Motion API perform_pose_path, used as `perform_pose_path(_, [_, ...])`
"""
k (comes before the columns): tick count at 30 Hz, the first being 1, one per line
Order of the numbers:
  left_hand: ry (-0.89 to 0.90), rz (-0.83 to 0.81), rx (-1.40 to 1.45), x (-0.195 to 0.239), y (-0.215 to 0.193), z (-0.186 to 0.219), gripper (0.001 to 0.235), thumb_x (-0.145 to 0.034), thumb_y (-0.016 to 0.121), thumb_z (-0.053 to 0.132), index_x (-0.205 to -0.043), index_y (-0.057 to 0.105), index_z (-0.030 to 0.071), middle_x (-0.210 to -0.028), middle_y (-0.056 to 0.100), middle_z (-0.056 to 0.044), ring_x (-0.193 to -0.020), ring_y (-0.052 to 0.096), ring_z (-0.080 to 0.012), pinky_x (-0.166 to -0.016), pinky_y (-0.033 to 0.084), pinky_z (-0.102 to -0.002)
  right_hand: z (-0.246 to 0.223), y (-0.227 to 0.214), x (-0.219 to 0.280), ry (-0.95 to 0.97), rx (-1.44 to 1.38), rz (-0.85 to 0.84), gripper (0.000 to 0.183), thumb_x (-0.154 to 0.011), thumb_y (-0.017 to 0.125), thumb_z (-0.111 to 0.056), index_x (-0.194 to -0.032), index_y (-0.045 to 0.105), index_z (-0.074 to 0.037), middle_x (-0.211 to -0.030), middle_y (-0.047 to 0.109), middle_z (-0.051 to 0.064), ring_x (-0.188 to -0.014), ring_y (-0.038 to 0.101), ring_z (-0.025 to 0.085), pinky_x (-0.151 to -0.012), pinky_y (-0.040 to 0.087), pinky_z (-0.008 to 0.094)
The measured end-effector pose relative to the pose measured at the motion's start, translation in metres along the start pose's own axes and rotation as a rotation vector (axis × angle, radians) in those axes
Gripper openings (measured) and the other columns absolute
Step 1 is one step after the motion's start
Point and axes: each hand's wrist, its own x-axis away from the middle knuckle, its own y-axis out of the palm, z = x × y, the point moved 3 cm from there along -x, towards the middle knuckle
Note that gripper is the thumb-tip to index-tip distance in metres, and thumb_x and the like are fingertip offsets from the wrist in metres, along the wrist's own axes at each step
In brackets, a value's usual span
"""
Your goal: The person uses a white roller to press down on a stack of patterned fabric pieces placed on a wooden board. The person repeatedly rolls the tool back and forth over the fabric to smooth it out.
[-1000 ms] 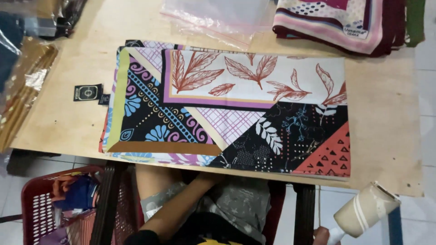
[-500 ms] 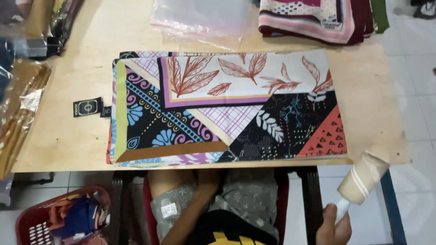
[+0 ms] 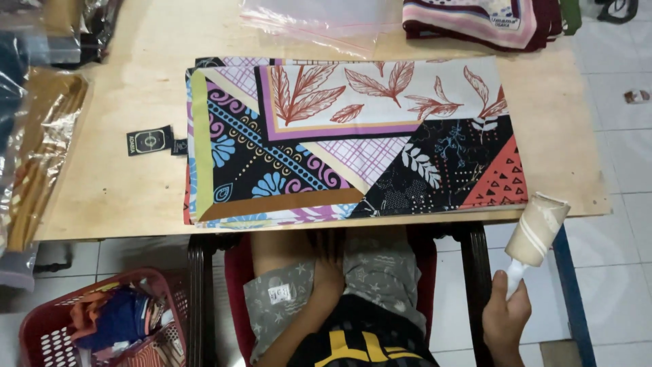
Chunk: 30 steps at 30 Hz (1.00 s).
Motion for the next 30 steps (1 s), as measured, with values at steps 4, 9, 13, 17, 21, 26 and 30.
perform_pose_path(4, [-0.173, 0.479, 0.059, -0.015, 0.011, 0.004, 0.092, -0.088, 0.060, 0.042, -0.163, 0.021, 0.006, -0.165, 0.029, -0.024, -0.147, 0.029, -0.0486, -0.122, 0.008, -0.067, -0.002, -0.002, 0.000, -0.012, 0.002, 0.001, 0.038, -0.116, 0.051, -0.036, -0.105, 0.059, -0.001, -0.085, 0.050, 0.009, -0.083, 0.047, 0.024, -0.080, 0.040, 0.040])
perform_pose_path(9, [-0.200, 0.762, 0.503, -0.054, 0.026, 0.000, 0.085, -0.072, 0.067, 0.016, -0.154, 0.046, 0.013, -0.153, 0.036, -0.028, -0.130, 0.036, -0.0662, -0.114, 0.017, -0.079, 0.000, 0.000, -0.004, -0.114, 0.028, 0.005, 0.038, -0.117, 0.050, -0.035, -0.110, 0.060, 0.001, -0.086, 0.051, 0.010, -0.084, 0.048, 0.024, -0.079, 0.040, 0.042])
perform_pose_path(13, [-0.265, 0.360, 0.915, -0.080, 0.034, -0.017, 0.077, -0.098, 0.053, 0.029, -0.163, 0.013, 0.014, -0.163, 0.022, -0.020, -0.139, 0.024, -0.0613, -0.118, 0.013, -0.071, -0.003, -0.002, 0.000, -0.121, -0.009, -0.008, 0.037, -0.118, 0.049, -0.036, -0.102, 0.056, -0.004, -0.081, 0.045, 0.003, -0.078, 0.043, 0.019, -0.075, 0.037, 0.037])
perform_pose_path(17, [-0.248, 0.593, 0.633, -0.067, 0.019, -0.012, 0.080, -0.085, 0.064, 0.029, -0.155, 0.034, 0.004, -0.147, 0.040, -0.023, -0.110, 0.047, -0.0534, -0.095, 0.038, -0.073, -0.005, -0.002, -0.001, -0.145, -0.025, -0.026, 0.037, -0.118, 0.050, -0.037, -0.102, 0.054, -0.005, -0.083, 0.046, 0.003, -0.080, 0.044, 0.018, -0.074, 0.037, 0.038])
perform_pose_path(21, [-0.207, 0.873, 0.586, -0.049, 0.016, -0.012, 0.044, -0.089, 0.055, 0.018, -0.126, 0.055, -0.005, -0.113, 0.057, -0.024, -0.101, 0.055, -0.0626, -0.068, 0.048, -0.074, -0.010, -0.001, 0.001, -0.170, -0.035, -0.026, 0.035, -0.119, 0.050, -0.036, -0.106, 0.055, -0.004, -0.085, 0.048, 0.004, -0.081, 0.046, 0.018, -0.074, 0.038, 0.038])
perform_pose_path(26, [-0.168, 0.702, 0.682, -0.043, 0.011, -0.018, 0.034, -0.089, 0.061, 0.023, -0.117, 0.063, 0.004, -0.115, 0.059, -0.018, -0.110, 0.052, -0.0512, -0.088, 0.044, -0.078, -0.015, -0.004, 0.006, -0.218, -0.030, -0.041, 0.032, -0.119, 0.049, -0.033, -0.103, 0.053, -0.005, -0.084, 0.044, 0.002, -0.079, 0.043, 0.017, -0.073, 0.037, 0.037])
perform_pose_path(30, [-0.267, 0.770, 0.368, -0.045, 0.019, -0.014, 0.047, -0.081, 0.060, 0.023, -0.120, 0.066, -0.001, -0.105, 0.069, -0.019, -0.095, 0.063, -0.0350, -0.090, 0.047, -0.047, -0.012, -0.003, 0.003, -0.239, -0.044, -0.036, 0.035, -0.120, 0.048, -0.034, -0.100, 0.051, -0.006, -0.083, 0.043, 0.001, -0.078, 0.041, 0.016, -0.072, 0.036, 0.035])
